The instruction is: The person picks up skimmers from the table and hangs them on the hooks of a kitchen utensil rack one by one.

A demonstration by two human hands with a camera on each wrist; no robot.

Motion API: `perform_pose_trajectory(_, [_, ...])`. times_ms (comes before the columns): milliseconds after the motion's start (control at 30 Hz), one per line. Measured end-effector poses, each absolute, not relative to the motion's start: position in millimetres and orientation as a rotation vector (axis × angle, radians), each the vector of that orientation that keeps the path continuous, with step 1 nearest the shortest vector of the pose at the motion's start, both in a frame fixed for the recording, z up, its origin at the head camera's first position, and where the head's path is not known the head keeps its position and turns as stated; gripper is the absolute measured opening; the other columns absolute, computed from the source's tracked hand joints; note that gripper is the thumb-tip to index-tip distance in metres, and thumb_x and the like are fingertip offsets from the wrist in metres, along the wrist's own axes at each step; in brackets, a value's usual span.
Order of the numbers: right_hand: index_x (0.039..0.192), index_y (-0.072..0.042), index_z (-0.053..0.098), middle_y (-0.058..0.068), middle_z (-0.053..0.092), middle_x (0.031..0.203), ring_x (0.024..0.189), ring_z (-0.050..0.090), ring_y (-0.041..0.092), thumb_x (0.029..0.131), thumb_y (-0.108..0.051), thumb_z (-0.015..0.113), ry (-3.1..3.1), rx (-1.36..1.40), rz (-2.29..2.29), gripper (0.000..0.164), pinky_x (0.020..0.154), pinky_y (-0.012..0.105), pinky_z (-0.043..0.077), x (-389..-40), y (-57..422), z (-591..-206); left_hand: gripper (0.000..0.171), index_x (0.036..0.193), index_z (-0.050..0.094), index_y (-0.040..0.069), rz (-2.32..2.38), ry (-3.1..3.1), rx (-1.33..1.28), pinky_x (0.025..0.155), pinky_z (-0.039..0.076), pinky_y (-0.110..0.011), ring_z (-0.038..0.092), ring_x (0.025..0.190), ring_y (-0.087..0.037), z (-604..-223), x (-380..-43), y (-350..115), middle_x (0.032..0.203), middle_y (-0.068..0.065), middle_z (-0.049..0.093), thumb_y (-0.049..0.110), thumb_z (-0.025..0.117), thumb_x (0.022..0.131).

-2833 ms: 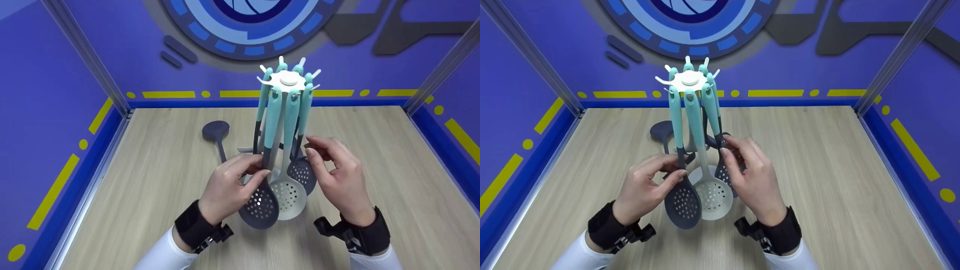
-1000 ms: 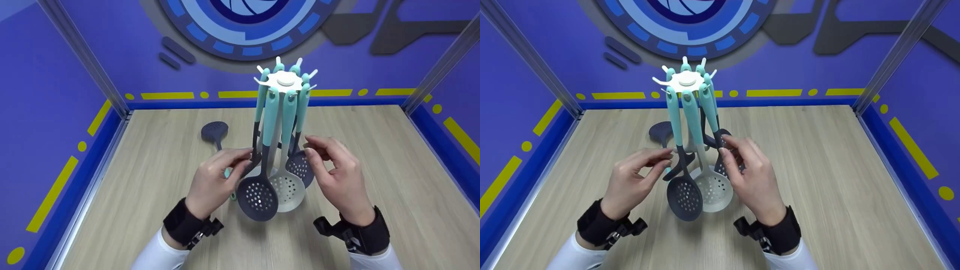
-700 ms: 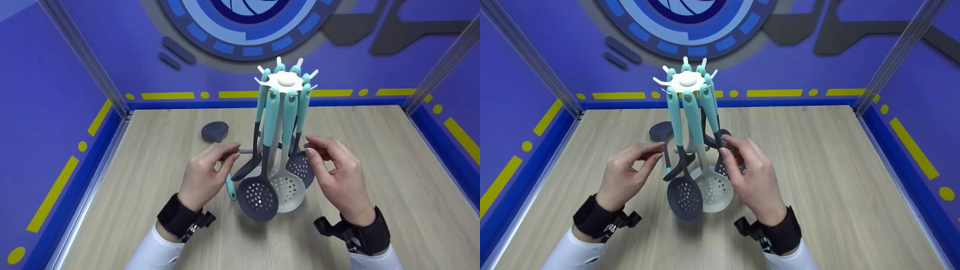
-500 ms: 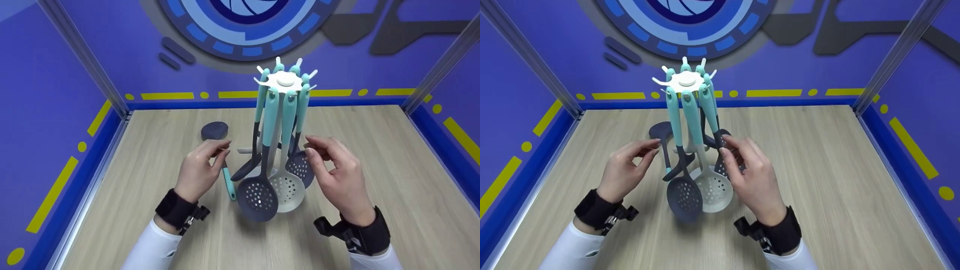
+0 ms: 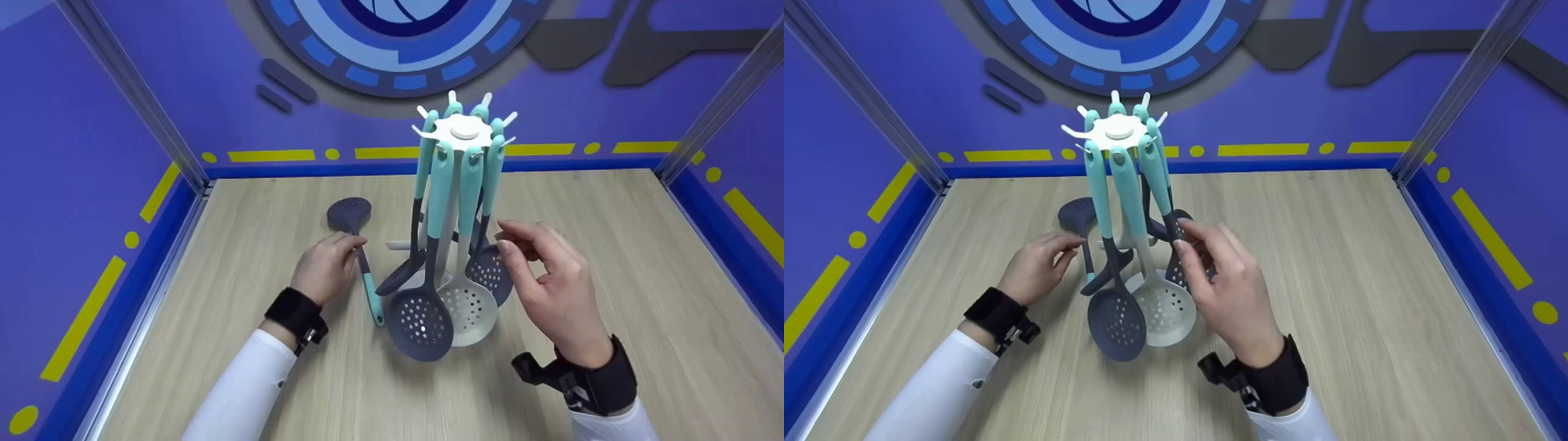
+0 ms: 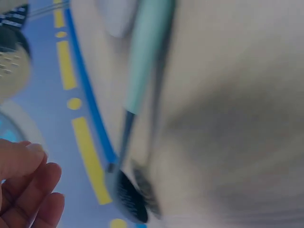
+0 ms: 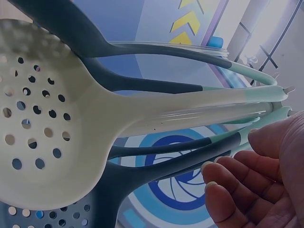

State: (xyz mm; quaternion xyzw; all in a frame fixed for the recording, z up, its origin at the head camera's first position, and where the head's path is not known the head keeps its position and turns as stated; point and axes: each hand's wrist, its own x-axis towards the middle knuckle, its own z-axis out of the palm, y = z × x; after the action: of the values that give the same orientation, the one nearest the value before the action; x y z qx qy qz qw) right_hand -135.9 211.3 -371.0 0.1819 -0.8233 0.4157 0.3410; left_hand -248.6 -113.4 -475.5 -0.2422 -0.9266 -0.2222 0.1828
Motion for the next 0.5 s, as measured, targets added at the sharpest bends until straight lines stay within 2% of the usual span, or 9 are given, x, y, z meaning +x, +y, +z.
perform_pose_trajectory(267, [0.123,-0.007,0.071,0.007,0.073,0.102,0.088,0.062,0.005,0.092,0.004,0.07,-2.144,0.475,1.073,0.032,0.079,0.009,0.049,-136,212,-370,0.033,0.117,0.074,0.014,-0.519,-2.711,-0.718,0.09,0.059,-0.04,0.071,0.103,-0.025,-490,-270,-114,0.112,-0.005,0.073,-0.006,0.067,0.091])
perform_pose_trajectory(500, [0.122,-0.006,0.071,0.007,0.073,0.102,0.088,0.063,0.006,0.092,0.004,0.07,-2.137,0.477,1.073,0.032,0.079,0.009,0.049,-137,212,-369,0.039,0.119,0.075,0.015,-0.445,-2.787,-0.674,0.093,0.057,-0.047,0.065,0.117,-0.027,-498,-287,-108,0.125,-0.005,0.068,-0.009,0.067,0.09])
